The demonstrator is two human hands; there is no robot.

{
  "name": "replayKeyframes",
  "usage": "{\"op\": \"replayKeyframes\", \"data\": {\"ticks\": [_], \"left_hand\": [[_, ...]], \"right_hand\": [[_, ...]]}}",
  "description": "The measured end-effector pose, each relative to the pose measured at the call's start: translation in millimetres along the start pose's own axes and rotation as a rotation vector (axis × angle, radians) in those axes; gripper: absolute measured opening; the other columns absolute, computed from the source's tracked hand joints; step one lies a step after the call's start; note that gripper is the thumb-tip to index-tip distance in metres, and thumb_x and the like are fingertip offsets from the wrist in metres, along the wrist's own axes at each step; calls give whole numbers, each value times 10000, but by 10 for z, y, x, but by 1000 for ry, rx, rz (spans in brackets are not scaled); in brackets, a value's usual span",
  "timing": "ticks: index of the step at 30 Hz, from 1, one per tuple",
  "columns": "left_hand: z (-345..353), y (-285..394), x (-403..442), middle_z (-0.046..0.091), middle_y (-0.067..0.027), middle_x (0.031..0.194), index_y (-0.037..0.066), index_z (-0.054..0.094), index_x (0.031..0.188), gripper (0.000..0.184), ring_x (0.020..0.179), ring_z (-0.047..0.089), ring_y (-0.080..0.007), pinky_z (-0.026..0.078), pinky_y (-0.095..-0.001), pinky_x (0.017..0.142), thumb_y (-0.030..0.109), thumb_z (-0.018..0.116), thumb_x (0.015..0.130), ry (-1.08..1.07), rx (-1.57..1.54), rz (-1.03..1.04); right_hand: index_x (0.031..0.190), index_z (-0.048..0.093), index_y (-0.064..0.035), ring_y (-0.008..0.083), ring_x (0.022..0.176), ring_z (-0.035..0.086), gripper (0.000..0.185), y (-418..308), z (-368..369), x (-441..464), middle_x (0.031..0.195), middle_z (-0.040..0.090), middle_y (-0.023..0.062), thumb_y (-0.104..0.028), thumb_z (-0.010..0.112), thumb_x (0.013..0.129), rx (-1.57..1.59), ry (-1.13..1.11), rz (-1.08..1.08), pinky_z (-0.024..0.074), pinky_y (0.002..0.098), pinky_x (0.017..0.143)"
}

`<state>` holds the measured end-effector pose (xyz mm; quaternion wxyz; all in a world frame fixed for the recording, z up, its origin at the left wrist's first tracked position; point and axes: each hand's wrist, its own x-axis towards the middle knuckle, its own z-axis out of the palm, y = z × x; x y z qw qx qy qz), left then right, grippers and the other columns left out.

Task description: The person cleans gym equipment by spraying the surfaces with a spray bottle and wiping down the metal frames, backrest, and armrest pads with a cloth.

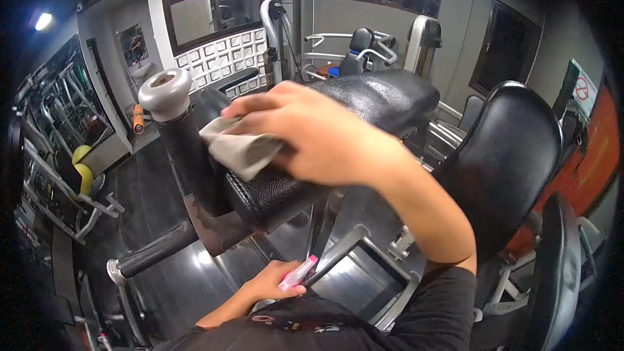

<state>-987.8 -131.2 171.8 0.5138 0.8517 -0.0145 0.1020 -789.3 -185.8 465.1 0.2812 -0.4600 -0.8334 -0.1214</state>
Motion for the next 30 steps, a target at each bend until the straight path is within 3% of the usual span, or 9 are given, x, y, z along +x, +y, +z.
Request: {"op": "replayKeyframes", "data": {"ticks": [6,7,8,10,11,12,21,26,30], "left_hand": [[-78,43,-82,668,-89,811,43,604,1159,539,734,682,-249,514,-340,700,419,726,792,49,-23,-3],[-48,25,-91,668,-89,811,43,604,1159,539,734,682,-249,514,-340,700,419,726,792,53,-27,-2],[-15,7,-89,671,-86,815,42,603,1160,540,738,683,-241,515,-338,707,423,720,797,67,-69,8],[20,8,-67,673,-83,818,40,603,1160,540,743,684,-233,517,-335,714,428,715,801,83,-106,23],[30,25,-53,675,-78,817,41,604,1159,540,742,684,-221,519,-333,719,436,711,807,38,-102,-41],[44,49,-36,678,-74,816,43,606,1158,540,742,684,-210,521,-330,723,444,706,812,-10,-100,-109],[175,-123,19,662,-29,779,36,602,1175,470,705,643,-126,514,-278,694,347,710,839,21,-97,-20],[303,-80,25,663,-23,764,39,606,1169,442,690,636,-110,512,-265,682,281,729,819,20,-129,2],[306,92,102,633,-59,748,85,631,1153,452,680,636,-203,506,-323,679,353,743,807,11,-120,-101]], "right_hand": [[1062,648,13,329,1042,624,339,960,-382,-524,1094,654,194,19,573,732,22,145,576,479,407,923],[1001,649,36,342,995,634,263,917,-305,-510,1053,656,201,-12,581,751,-40,183,612,487,401,872],[958,643,52,361,899,642,230,872,-259,-480,985,654,214,-32,586,751,-424,150,290,500,400,815],[1065,647,-4,371,1016,588,355,59,-215,-137,1065,636,176,10,617,712,-5,53,630,446,401,919],[1057,660,-32,360,996,591,434,-17,55,-180,1105,641,132,17,661,626,-80,213,159,456,403,898],[1046,666,-49,315,962,602,492,-243,72,-131,1126,646,89,22,689,560,-199,137,16,458,406,873],[1078,681,-318,164,900,461,393,-298,947,-698,1174,564,-100,-210,746,706,-595,834,-294,383,308,707],[1079,676,-371,176,873,474,417,-133,688,-673,1135,568,-81,-221,736,694,-595,744,-348,398,350,732],[1095,677,-126,246,1006,567,460,210,12,-775,1120,609,69,-28,699,646,-354,375,102,452,378,800]]}}
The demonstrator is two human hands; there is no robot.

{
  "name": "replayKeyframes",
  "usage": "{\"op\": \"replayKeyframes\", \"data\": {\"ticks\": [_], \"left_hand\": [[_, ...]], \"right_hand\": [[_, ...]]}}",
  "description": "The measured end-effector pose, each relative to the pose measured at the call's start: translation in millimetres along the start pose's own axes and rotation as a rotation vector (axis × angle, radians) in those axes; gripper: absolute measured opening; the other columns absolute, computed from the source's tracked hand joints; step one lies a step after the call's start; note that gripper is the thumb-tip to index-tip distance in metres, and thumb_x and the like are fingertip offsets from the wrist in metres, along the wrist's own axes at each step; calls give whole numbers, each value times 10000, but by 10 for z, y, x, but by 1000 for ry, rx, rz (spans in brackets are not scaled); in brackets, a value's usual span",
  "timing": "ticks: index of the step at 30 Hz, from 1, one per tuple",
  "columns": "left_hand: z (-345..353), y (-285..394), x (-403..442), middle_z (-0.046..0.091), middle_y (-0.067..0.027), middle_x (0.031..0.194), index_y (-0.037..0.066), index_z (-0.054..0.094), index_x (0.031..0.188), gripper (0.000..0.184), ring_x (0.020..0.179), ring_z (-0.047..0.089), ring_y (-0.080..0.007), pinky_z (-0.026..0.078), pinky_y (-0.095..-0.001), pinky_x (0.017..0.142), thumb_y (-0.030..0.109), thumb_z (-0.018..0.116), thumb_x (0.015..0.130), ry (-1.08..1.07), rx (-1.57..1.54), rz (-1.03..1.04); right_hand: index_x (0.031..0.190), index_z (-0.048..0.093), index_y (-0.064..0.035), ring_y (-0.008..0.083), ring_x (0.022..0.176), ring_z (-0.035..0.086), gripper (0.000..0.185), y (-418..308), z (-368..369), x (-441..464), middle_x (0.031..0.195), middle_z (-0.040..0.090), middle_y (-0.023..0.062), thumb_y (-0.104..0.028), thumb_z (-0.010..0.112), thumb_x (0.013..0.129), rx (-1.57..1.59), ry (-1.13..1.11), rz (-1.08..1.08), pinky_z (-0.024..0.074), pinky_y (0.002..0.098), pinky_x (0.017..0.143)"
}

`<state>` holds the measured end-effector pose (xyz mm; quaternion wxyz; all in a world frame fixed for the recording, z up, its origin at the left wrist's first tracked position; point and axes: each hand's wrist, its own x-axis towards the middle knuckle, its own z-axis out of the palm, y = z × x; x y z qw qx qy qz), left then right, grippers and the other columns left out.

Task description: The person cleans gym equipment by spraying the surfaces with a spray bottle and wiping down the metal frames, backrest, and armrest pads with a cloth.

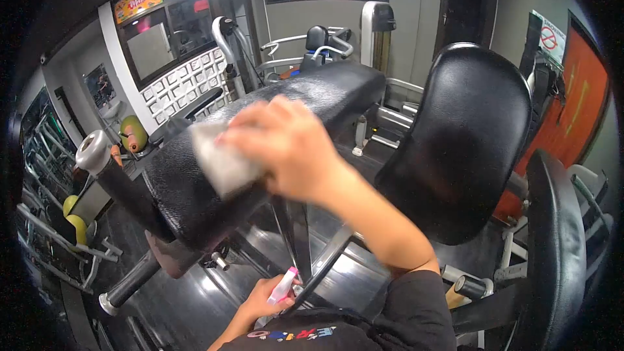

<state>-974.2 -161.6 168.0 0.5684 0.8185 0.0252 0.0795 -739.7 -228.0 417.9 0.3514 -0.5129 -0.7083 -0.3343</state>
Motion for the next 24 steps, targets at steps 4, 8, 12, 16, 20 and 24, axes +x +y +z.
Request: {"op": "replayKeyframes", "data": {"ticks": [4,8,12,16,20,24], "left_hand": [[12,3,2,665,-101,784,82,629,1146,469,702,677,-257,526,-336,694,368,750,794,17,157,10],[145,77,44,675,-116,814,98,630,1145,465,738,686,-290,529,-343,703,383,747,797,25,16,-52],[299,-2,64,684,-111,841,143,622,1171,468,766,687,-306,525,-356,709,401,741,799,-1,36,-46],[437,-122,30,678,-111,826,145,606,1193,497,752,681,-308,520,-358,684,418,739,799,45,75,-90],[543,-151,-58,668,-107,803,138,593,1205,513,720,671,-305,512,-362,648,424,737,804,132,146,-48],[522,7,-203,666,-36,791,120,597,1186,441,718,669,-206,515,-320,675,291,749,810,142,161,-86]], "right_hand": [[1165,634,-80,363,1054,590,390,1075,-192,-43,1123,616,163,-69,635,775,127,-248,290,473,425,933],[1239,606,-122,355,1103,602,407,2428,-206,-207,1119,645,204,-188,594,838,-233,-436,690,479,397,947],[1296,578,-148,345,1169,581,472,2848,-289,-367,1230,624,180,-198,529,829,-336,-300,1070,460,408,983],[1225,624,-65,338,1198,568,448,3321,-174,-450,1245,617,192,-234,530,821,-361,-360,1218,436,431,1010],[1285,585,-81,359,1252,522,489,3285,-150,-403,1317,566,204,-291,507,850,-533,-346,1210,394,447,1056],[1298,560,-149,362,1200,559,425,2883,-212,-295,1252,609,188,-280,491,900,-665,-393,1121,430,449,992]]}}
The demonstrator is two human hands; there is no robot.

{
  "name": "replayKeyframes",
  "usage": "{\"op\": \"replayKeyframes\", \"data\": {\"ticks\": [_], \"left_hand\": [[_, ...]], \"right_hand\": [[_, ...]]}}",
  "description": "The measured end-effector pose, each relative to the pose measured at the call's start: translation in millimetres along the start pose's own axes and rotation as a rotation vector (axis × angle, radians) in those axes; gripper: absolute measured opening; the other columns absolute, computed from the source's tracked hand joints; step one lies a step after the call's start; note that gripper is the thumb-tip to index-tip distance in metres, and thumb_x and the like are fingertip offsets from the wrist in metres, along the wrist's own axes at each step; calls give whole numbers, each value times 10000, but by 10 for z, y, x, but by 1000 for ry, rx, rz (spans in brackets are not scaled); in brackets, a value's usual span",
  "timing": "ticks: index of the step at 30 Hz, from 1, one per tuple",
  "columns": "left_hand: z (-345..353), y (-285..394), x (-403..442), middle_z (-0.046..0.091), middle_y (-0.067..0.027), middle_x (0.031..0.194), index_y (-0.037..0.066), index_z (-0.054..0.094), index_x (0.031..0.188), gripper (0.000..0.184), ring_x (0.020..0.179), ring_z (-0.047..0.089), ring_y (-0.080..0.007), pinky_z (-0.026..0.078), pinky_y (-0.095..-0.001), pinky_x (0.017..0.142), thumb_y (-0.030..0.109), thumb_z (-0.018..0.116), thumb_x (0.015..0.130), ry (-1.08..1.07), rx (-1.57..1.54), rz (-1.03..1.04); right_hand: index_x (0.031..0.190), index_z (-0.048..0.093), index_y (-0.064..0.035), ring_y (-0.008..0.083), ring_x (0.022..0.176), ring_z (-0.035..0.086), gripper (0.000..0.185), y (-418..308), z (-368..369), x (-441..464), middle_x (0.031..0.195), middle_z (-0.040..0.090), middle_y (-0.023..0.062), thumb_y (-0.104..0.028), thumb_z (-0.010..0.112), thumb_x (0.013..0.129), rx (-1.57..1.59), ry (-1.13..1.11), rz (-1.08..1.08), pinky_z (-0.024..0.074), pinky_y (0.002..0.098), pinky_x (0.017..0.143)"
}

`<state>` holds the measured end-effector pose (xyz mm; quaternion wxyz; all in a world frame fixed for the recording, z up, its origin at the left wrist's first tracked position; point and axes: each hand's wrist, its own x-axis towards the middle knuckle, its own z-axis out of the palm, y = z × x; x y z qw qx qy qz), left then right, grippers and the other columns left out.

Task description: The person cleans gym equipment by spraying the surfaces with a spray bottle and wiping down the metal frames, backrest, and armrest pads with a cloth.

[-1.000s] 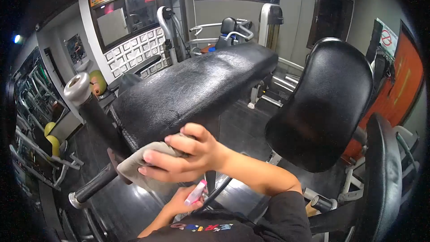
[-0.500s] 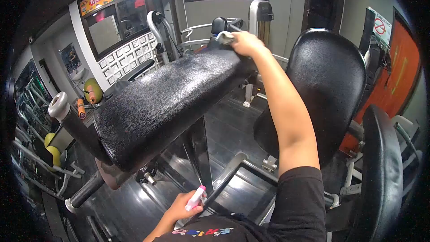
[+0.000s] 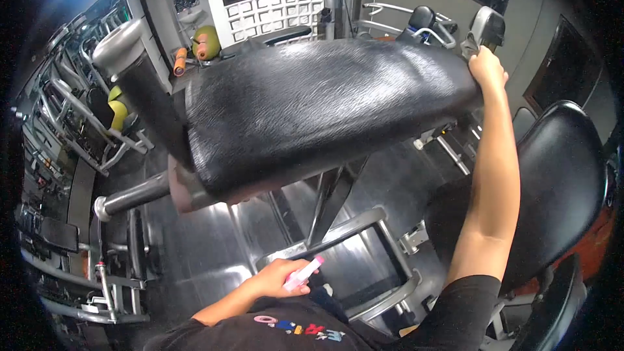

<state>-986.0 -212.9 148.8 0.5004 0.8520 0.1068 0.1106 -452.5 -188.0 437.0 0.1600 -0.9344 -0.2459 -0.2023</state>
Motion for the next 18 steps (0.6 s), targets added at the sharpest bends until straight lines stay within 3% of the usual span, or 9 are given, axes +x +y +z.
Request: {"op": "replayKeyframes", "data": {"ticks": [2,5,8,9,10,14,18], "left_hand": [[-37,-19,-83,665,-34,785,113,599,1182,434,709,668,-197,511,-316,666,278,746,809,8,-17,30],[-172,-84,-179,665,-34,774,97,614,1159,418,699,667,-182,511,-312,661,286,746,810,27,-61,30],[-350,-201,-217,659,-81,772,86,611,1153,466,700,673,-243,503,-350,644,390,724,818,-22,-72,46],[-394,-260,-222,644,-149,723,84,600,1182,540,645,652,-330,493,-386,596,453,711,804,-33,3,105],[-469,-240,-230,641,-155,710,75,595,1186,543,640,652,-340,493,-396,592,444,710,806,-86,-7,122],[-755,-228,-287,650,-156,734,68,586,1200,561,665,654,-343,500,-389,614,458,695,813,-226,13,220],[-956,-301,-395,658,-156,783,74,589,1194,556,696,658,-338,501,-393,642,484,669,829,-295,-76,271]], "right_hand": [[1287,563,-127,377,1147,585,387,141,125,30,1183,631,214,-224,496,919,67,123,-227,455,423,957],[1242,576,-41,388,1115,598,352,-82,-130,-681,1137,636,245,-194,521,929,485,132,-465,469,417,928],[1219,585,-14,397,1109,598,336,-641,-390,-1606,1154,628,257,-167,559,921,539,232,-592,469,417,933],[1217,592,-22,387,1134,585,337,-894,-578,-1979,1174,632,225,-130,580,898,719,100,-612,452,420,961],[1215,599,-30,378,1160,571,345,-1144,-778,-2347,1194,636,193,-92,600,876,903,-34,-618,434,422,990],[1164,644,-103,336,1246,503,402,-1730,-999,-3205,1189,660,28,-17,637,772,732,319,-959,321,496,1077],[1125,670,-166,327,1275,464,432,-1952,-933,-3776,1232,629,-21,-73,638,704,497,610,-816,274,530,1099]]}}
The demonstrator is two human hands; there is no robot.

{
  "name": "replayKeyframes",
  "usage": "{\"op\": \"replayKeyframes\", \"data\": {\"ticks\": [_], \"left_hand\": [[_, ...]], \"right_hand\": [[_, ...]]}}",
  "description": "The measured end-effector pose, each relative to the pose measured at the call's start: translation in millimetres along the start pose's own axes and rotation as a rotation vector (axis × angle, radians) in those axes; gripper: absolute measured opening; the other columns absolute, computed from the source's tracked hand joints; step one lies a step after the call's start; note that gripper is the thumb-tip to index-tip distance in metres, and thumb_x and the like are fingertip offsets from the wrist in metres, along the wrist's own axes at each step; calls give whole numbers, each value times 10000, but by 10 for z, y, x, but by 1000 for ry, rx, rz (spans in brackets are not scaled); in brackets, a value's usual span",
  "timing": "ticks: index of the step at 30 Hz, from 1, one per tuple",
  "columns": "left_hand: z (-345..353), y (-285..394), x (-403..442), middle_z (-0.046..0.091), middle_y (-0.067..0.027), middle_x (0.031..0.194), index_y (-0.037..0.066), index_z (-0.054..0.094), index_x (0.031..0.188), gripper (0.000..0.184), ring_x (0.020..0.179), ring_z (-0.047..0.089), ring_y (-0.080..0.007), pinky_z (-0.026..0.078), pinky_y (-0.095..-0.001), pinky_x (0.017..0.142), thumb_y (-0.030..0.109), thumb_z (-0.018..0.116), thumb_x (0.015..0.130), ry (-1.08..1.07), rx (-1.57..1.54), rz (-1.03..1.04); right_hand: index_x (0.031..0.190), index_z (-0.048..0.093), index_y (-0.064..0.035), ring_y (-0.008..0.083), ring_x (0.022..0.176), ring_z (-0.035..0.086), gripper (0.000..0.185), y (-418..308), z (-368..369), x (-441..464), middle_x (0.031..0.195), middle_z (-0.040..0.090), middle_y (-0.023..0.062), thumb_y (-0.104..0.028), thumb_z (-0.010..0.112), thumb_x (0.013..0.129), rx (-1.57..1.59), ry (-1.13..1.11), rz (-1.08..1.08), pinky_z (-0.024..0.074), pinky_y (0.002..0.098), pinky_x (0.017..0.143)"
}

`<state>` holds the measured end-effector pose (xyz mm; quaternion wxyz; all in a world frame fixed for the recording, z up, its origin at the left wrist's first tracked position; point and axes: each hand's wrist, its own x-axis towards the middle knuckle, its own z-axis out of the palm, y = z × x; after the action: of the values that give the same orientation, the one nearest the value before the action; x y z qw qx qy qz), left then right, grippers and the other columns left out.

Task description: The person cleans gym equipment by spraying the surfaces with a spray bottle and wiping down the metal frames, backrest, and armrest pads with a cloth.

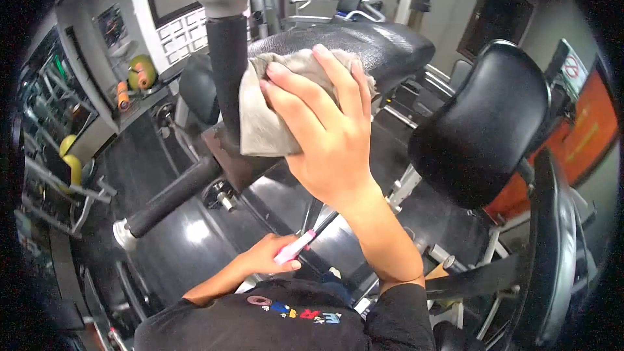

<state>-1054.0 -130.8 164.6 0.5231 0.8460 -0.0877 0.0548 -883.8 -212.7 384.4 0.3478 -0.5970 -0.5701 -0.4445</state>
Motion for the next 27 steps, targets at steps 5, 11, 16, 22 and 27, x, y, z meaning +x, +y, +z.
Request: {"op": "replayKeyframes", "data": {"ticks": [5,11,16,22,27], "left_hand": [[-62,-104,-201,636,-126,736,109,624,1174,558,679,661,-302,493,-373,653,534,668,816,-171,-61,-99],[-91,-227,-314,679,-154,829,95,603,1204,557,753,672,-331,508,-376,703,496,679,824,-254,-86,-98],[-115,-240,-438,661,-170,801,74,609,1150,562,731,661,-367,516,-408,672,512,691,807,-195,38,-109],[-5,-395,-672,646,-160,723,77,651,1101,499,668,662,-338,505,-381,647,459,732,791,-97,-69,-153],[106,-454,-658,654,-173,752,80,652,1103,486,688,662,-340,506,-381,658,450,725,796,-23,-115,-195]], "right_hand": [[1084,703,-160,354,1283,448,364,-199,-112,-79,1249,620,-29,-101,587,745,-170,-65,8,271,552,1101],[980,720,-154,337,1371,363,177,-99,410,-1178,1084,698,-32,-215,670,822,-51,127,-82,295,544,1126],[1040,672,-71,391,1152,574,253,-333,317,-1144,1073,690,107,-180,698,813,157,291,113,442,468,1013],[1303,486,-40,207,1056,612,458,-307,440,-1872,1140,629,74,-395,474,1014,1023,850,1554,466,366,960],[1383,376,-38,188,1199,514,542,-76,296,-1586,1336,500,91,-407,495,1004,847,1019,1238,418,357,1010]]}}
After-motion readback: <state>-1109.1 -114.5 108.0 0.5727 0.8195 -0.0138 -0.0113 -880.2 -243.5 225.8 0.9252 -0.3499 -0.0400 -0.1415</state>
